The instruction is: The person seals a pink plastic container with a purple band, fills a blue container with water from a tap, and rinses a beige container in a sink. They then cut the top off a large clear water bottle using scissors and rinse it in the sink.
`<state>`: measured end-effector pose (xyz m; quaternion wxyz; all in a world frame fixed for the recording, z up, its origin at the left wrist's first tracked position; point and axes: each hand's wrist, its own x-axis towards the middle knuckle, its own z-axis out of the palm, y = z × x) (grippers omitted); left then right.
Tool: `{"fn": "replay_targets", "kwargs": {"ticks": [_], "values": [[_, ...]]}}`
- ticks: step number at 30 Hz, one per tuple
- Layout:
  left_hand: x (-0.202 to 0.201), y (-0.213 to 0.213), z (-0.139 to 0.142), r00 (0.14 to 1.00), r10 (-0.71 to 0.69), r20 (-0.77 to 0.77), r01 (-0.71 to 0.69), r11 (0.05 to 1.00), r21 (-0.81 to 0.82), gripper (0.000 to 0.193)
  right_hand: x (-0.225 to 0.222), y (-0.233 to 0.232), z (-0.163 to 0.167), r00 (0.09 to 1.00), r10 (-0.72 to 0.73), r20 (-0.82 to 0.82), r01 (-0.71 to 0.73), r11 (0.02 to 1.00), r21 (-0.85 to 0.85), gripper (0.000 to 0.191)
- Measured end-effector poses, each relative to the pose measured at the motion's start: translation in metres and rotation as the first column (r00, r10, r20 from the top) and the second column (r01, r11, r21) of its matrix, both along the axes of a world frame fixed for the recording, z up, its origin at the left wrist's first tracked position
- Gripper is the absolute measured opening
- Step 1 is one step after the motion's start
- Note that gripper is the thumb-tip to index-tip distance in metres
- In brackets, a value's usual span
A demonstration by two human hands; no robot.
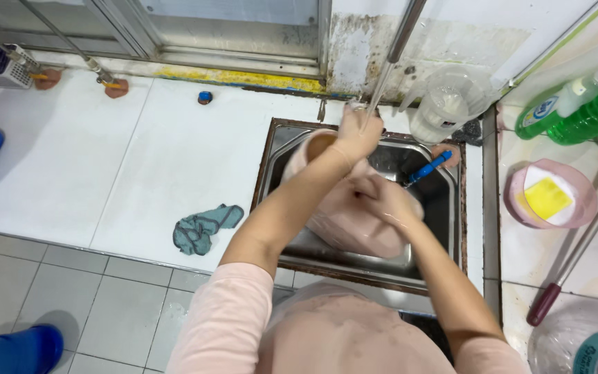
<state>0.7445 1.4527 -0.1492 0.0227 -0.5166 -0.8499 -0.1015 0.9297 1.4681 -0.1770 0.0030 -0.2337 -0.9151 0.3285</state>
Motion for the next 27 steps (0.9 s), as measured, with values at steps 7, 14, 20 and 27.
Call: {"fn": "replay_targets", "kwargs": {"ticks": [7, 14, 20, 27], "values": [[-0.014, -0.012, -0.048, 0.540, -0.364, 0.759, 0.223, 0.931, 0.288, 0.049, 0.175, 0.073, -0.054, 0.872, -0.397, -0.287, 0.155, 0.779, -0.607, 0.035], [-0.033, -0.055, -0.108, 0.651, 0.391, 0.650, -0.377, 0.910, -0.170, 0.047, 0.265, 0.084, -0.069, 0.701, -0.634, -0.327, 0.317, 0.687, -0.653, 0.033], [-0.018, -0.029, -0.120, 0.865, 0.310, 0.395, -0.330, 0.944, -0.019, 0.038, 0.295, 0.099, -0.071, 0.712, -0.624, -0.323, 0.408, 0.742, -0.532, 0.040], [-0.026, -0.016, -0.087, 0.988, 0.005, 0.157, 0.029, 0.976, -0.217, 0.037, 0.319, 0.144, -0.053, 0.763, -0.556, -0.330, 0.359, 0.789, -0.499, 0.043]]}}
